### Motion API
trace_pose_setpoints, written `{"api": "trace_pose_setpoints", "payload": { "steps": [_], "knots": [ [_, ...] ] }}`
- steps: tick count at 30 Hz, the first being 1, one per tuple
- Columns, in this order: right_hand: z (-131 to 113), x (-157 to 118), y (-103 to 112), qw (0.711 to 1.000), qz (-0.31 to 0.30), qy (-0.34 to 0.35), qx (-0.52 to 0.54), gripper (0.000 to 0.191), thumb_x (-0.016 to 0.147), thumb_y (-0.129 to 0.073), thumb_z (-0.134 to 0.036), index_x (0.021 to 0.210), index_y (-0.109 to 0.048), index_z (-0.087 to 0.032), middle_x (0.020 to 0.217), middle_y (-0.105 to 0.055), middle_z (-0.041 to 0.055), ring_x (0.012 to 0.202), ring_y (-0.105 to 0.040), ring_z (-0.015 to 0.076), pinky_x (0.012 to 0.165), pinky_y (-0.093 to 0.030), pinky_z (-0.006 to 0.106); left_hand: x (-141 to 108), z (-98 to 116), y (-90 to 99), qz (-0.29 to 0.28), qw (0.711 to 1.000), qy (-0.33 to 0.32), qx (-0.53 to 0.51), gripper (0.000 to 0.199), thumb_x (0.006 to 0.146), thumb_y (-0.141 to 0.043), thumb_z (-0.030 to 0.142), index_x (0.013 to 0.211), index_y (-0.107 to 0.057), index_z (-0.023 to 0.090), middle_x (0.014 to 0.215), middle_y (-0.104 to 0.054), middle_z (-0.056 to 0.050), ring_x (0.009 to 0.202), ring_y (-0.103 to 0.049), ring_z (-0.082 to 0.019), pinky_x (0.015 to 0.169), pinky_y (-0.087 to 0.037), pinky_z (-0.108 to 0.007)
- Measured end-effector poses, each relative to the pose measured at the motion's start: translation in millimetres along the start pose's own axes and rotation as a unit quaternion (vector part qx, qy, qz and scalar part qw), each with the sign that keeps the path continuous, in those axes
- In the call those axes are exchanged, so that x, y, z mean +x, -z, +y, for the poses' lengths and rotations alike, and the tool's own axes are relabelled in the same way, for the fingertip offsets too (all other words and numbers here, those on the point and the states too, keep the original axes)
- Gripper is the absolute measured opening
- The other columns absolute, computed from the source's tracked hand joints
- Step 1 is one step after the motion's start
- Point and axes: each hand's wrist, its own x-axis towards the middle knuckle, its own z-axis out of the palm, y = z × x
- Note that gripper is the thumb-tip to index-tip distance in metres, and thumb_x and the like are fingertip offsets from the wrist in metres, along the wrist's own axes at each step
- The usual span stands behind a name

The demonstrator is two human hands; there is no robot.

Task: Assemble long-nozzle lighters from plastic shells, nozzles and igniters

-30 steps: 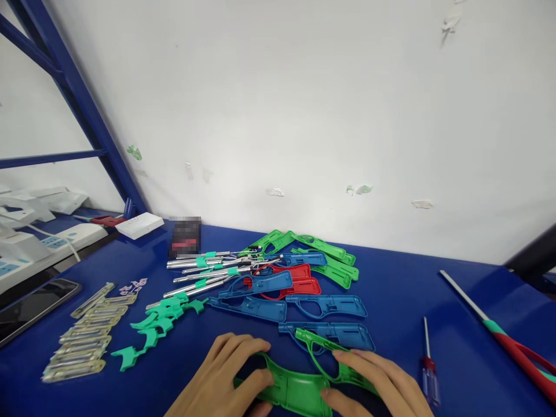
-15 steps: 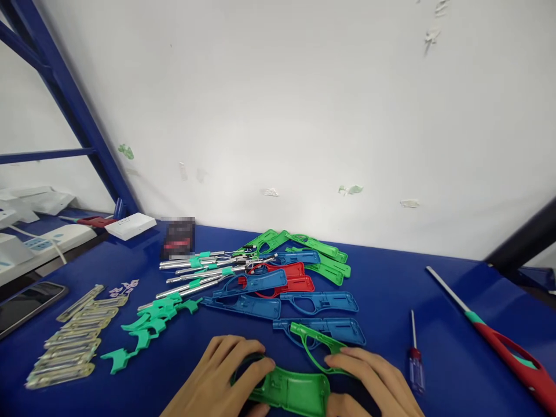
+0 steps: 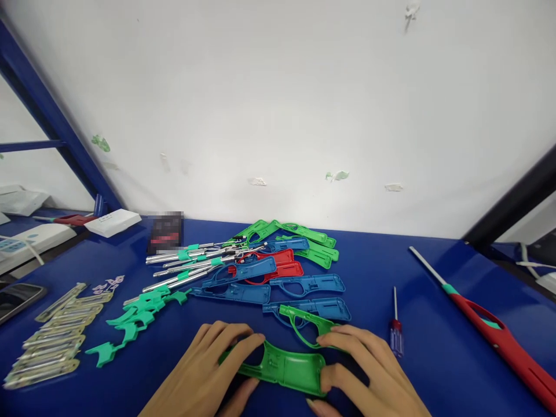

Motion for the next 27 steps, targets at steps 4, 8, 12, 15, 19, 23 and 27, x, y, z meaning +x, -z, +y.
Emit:
{"api": "trace_pose_setpoints", "payload": {
  "steps": [4, 8, 12, 15, 19, 23, 27],
  "knots": [
    [-6, 2, 8, 1.0, -0.016, -0.023, -0.009, 0.018, 0.098, -0.073, -0.045, 0.106, -0.07, -0.03, 0.12, -0.076, 0.0042, 0.123, -0.067, 0.0264, 0.1, -0.061, 0.036, 1, 8, 8.5, -0.041, 0.999, 0.026, 0.003, 0.05, 0.098, -0.067, 0.016, 0.146, -0.056, 0.025, 0.133, -0.074, -0.011, 0.117, -0.073, -0.037, 0.097, -0.063, -0.065],
    [-9, -4, 12, 0.996, -0.054, -0.069, 0.006, 0.021, 0.099, -0.073, -0.045, 0.115, -0.068, -0.032, 0.13, -0.073, 0.0023, 0.132, -0.06, 0.028, 0.107, -0.055, 0.044, 1, 12, 13.5, -0.067, 0.997, 0.044, -0.012, 0.049, 0.101, -0.061, 0.018, 0.149, -0.054, 0.026, 0.139, -0.07, -0.012, 0.121, -0.07, -0.038, 0.103, -0.059, -0.069],
    [-7, -8, 11, 0.993, -0.071, -0.09, 0.018, 0.027, 0.099, -0.073, -0.044, 0.122, -0.066, -0.033, 0.136, -0.069, 0.0014, 0.136, -0.056, 0.0262, 0.111, -0.051, 0.043, -2, 11, 13.0, -0.06, 0.994, 0.065, -0.059, 0.054, 0.106, -0.054, 0.02, 0.157, -0.043, 0.031, 0.145, -0.067, -0.009, 0.128, -0.067, -0.034, 0.11, -0.054, -0.07],
    [-7, -7, 13, 0.992, -0.067, -0.101, 0.019, 0.032, 0.1, -0.072, -0.046, 0.128, -0.063, -0.033, 0.136, -0.068, 0.0019, 0.133, -0.058, 0.025, 0.109, -0.051, 0.042, -6, 8, 12.2, -0.042, 0.987, 0.106, -0.115, 0.066, 0.107, -0.052, 0.022, 0.164, -0.026, 0.042, 0.15, -0.064, -0.005, 0.134, -0.064, -0.031, 0.115, -0.052, -0.067],
    [-8, -3, 16, 0.991, -0.057, -0.12, 0.033, 0.035, 0.099, -0.073, -0.046, 0.13, -0.062, -0.032, 0.134, -0.069, 0.0029, 0.129, -0.061, 0.0243, 0.106, -0.054, 0.039, -10, 0, 12.1, -0.027, 0.968, 0.165, -0.188, 0.078, 0.103, -0.058, 0.024, 0.167, -0.018, 0.047, 0.146, -0.063, -0.005, 0.129, -0.066, -0.027, 0.111, -0.057, -0.055],
    [-7, -3, 17, 0.989, -0.048, -0.133, 0.039, 0.037, 0.098, -0.073, -0.047, 0.131, -0.063, -0.032, 0.133, -0.069, 0.0037, 0.128, -0.063, 0.0256, 0.105, -0.054, 0.04, -13, -8, 13.6, -0.04, 0.956, 0.188, -0.224, 0.081, 0.1, -0.063, 0.022, 0.166, -0.022, 0.046, 0.141, -0.063, -0.003, 0.123, -0.067, -0.024, 0.108, -0.059, -0.047],
    [-3, -6, 13, 0.988, -0.041, -0.15, 0.027, 0.039, 0.1, -0.069, -0.05, 0.135, -0.063, -0.032, 0.134, -0.069, 0.0053, 0.127, -0.064, 0.029, 0.107, -0.052, 0.047, -12, -10, 15.7, -0.044, 0.951, 0.193, -0.237, 0.075, 0.1, -0.063, 0.019, 0.162, -0.03, 0.046, 0.131, -0.066, -0.001, 0.116, -0.068, -0.021, 0.105, -0.059, -0.043]
  ]
}}
